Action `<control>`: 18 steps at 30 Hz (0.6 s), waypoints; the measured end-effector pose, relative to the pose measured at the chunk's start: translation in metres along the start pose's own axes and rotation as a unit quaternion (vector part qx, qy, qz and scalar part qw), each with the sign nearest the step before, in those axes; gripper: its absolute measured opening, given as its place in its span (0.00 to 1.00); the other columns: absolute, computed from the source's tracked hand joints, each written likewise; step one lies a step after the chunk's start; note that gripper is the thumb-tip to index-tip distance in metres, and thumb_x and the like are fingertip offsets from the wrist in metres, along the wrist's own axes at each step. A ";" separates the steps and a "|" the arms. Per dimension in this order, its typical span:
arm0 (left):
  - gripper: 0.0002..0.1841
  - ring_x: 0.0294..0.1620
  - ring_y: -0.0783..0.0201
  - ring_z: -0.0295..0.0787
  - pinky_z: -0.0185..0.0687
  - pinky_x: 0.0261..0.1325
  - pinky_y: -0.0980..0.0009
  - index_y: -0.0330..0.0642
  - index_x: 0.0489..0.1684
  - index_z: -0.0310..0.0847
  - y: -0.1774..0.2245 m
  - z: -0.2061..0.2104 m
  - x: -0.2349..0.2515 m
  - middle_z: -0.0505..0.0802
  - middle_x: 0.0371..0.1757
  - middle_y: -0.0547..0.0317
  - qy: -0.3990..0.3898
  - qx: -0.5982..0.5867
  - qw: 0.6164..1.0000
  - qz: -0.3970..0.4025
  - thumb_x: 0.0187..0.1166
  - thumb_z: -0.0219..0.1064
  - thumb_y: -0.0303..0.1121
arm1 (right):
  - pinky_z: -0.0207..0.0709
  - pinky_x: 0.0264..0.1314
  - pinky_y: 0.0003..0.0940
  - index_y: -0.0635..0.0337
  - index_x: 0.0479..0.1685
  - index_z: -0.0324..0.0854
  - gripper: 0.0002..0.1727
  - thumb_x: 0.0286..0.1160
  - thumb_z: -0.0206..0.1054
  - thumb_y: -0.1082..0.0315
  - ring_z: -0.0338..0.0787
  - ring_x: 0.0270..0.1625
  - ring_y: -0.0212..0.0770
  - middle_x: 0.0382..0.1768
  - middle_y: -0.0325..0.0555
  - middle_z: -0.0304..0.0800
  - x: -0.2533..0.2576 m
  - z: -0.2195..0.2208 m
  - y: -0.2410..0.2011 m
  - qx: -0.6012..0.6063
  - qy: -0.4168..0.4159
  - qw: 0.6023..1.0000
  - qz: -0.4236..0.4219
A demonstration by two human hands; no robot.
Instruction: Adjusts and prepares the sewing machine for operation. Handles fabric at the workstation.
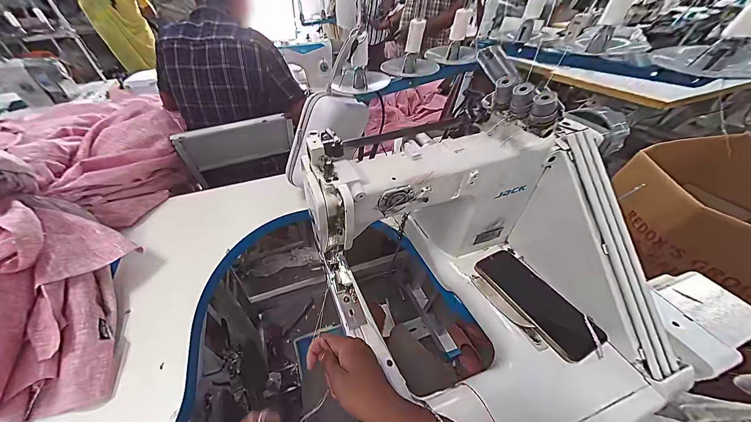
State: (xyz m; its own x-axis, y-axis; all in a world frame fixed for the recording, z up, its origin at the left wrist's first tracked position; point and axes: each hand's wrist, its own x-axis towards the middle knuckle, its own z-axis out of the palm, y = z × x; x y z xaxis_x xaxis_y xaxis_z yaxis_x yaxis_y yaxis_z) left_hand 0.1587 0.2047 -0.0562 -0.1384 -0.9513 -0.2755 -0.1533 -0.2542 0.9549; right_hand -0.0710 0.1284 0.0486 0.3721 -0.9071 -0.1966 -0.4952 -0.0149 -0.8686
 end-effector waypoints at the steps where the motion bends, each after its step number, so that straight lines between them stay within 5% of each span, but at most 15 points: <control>1: 0.31 0.29 0.79 0.85 0.84 0.35 0.78 0.33 0.61 0.81 0.013 0.013 0.017 0.92 0.34 0.69 -0.005 -0.013 0.999 0.033 0.91 0.37 0.50 | 0.75 0.45 0.49 0.63 0.49 0.86 0.17 0.87 0.48 0.71 0.85 0.36 0.48 0.29 0.50 0.84 -0.017 0.008 -0.006 -0.063 -0.024 0.998 -0.020; 3: 0.31 0.62 0.68 0.84 0.80 0.66 0.67 0.33 0.65 0.83 0.042 0.034 0.048 0.87 0.65 0.54 -0.053 0.006 0.993 0.102 0.88 0.43 0.50 | 0.80 0.44 0.59 0.66 0.47 0.87 0.12 0.78 0.57 0.75 0.93 0.41 0.60 0.33 0.59 0.91 -0.049 0.038 -0.008 -0.139 -0.072 0.984 -0.084; 4: 0.29 0.77 0.59 0.75 0.74 0.75 0.62 0.32 0.66 0.83 0.064 0.043 0.068 0.74 0.81 0.42 -0.069 0.022 0.987 0.145 0.85 0.50 0.49 | 0.81 0.41 0.60 0.66 0.45 0.88 0.10 0.73 0.62 0.77 0.94 0.40 0.62 0.31 0.61 0.91 -0.058 0.050 -0.007 -0.157 -0.087 0.976 -0.121; 6: 0.21 0.82 0.58 0.69 0.73 0.77 0.66 0.29 0.54 0.86 0.101 0.062 0.092 0.61 0.88 0.33 -0.034 -0.006 0.975 0.217 0.81 0.60 0.42 | 0.81 0.39 0.61 0.66 0.42 0.88 0.08 0.69 0.65 0.78 0.94 0.38 0.63 0.30 0.61 0.91 -0.071 0.064 -0.002 -0.164 -0.106 0.968 -0.155; 8: 0.14 0.79 0.63 0.76 0.72 0.79 0.65 0.31 0.38 0.88 0.113 0.066 0.100 0.76 0.81 0.42 0.039 -0.126 0.946 0.296 0.84 0.56 0.30 | 0.80 0.37 0.59 0.67 0.41 0.88 0.09 0.70 0.62 0.79 0.93 0.36 0.62 0.29 0.61 0.91 -0.071 0.058 0.001 -0.132 -0.110 0.972 -0.161; 10: 0.18 0.60 0.65 0.92 0.80 0.74 0.63 0.44 0.29 0.88 0.109 0.060 0.102 0.97 0.50 0.57 0.089 -0.300 0.893 0.323 0.87 0.51 0.28 | 0.77 0.35 0.53 0.68 0.41 0.88 0.12 0.74 0.58 0.79 0.89 0.31 0.56 0.26 0.58 0.89 -0.065 0.043 0.000 -0.096 -0.122 0.973 -0.169; 12: 0.24 0.35 0.72 0.92 0.88 0.58 0.68 0.55 0.21 0.86 0.098 0.044 0.089 0.92 0.25 0.71 0.129 -0.401 0.855 0.303 0.89 0.46 0.30 | 0.79 0.39 0.53 0.68 0.55 0.88 0.16 0.78 0.55 0.77 0.90 0.31 0.54 0.30 0.58 0.91 -0.061 0.027 -0.007 -0.097 -0.135 0.976 -0.142; 15: 0.28 0.24 0.79 0.84 0.88 0.43 0.75 0.61 0.18 0.82 0.069 0.006 0.043 0.85 0.18 0.80 0.210 -0.397 0.849 0.279 0.90 0.41 0.31 | 0.86 0.45 0.48 0.65 0.77 0.75 0.25 0.80 0.51 0.78 0.93 0.43 0.49 0.59 0.57 0.90 -0.053 -0.003 -0.019 -0.084 -0.025 0.993 -0.085; 18: 0.25 0.23 0.83 0.83 0.85 0.37 0.80 0.67 0.21 0.87 0.040 -0.033 -0.016 0.88 0.20 0.83 0.249 -0.336 0.867 0.272 0.88 0.47 0.34 | 0.83 0.27 0.30 0.66 0.74 0.77 0.23 0.85 0.48 0.71 0.89 0.31 0.34 0.51 0.49 0.91 -0.027 -0.024 -0.025 -0.060 0.187 0.964 -0.182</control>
State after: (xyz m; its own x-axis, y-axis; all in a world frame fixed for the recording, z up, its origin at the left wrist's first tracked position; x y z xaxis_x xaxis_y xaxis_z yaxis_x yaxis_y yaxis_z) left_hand 0.1869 0.2044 -0.0099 0.4529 -0.8775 0.1576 0.4303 0.3700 0.8234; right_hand -0.0874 0.1432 0.0868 0.2401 -0.9206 0.3080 -0.4806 -0.3884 -0.7862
